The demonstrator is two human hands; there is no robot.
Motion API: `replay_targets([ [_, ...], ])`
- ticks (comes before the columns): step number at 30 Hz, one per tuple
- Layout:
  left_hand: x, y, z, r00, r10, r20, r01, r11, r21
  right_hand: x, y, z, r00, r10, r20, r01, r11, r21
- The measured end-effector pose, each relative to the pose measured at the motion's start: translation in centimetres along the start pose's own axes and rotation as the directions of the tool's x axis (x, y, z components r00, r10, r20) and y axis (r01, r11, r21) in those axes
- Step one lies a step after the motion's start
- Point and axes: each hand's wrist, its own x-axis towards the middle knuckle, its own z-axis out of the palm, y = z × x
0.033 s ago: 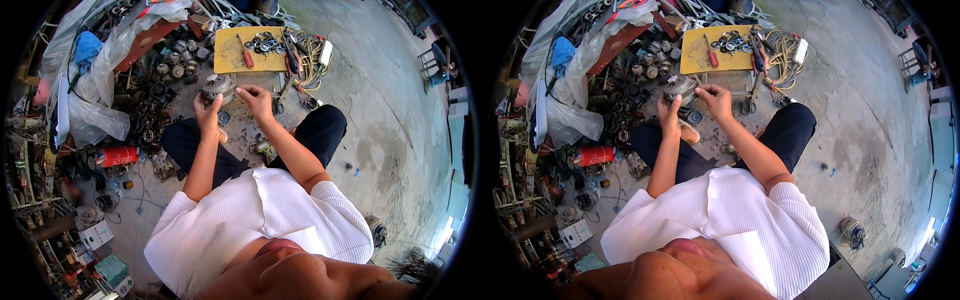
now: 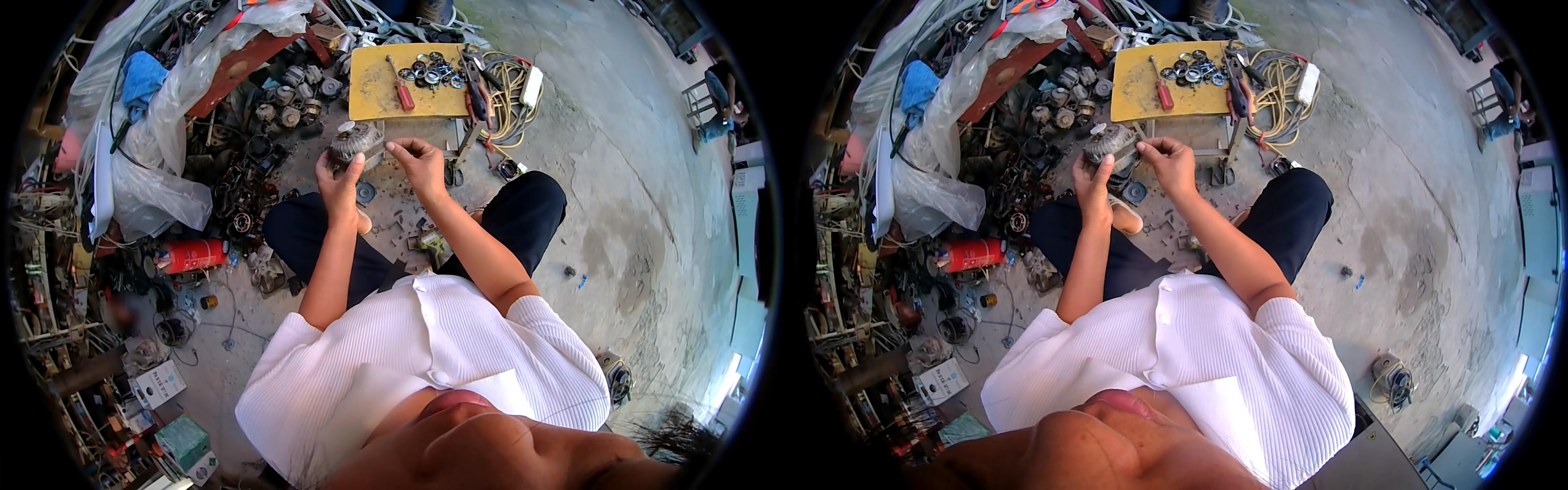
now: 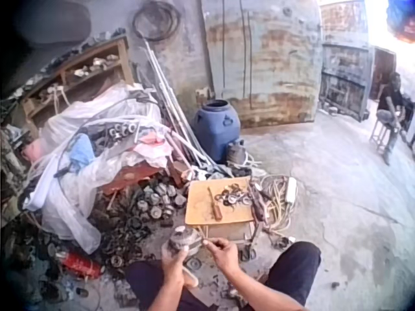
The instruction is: The person disassembles and reassembles various motor and housing components on a low table by hand using a screwdriver and pliers.
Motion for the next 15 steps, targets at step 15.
replay_targets([
  [15,3.8,-1.7,-1.3,0.993,-0.120,0.016,0.117,0.984,0.136,3.1,4.3,-6.0,0.996,-0.059,0.063,0.086,0.599,-0.796],
])
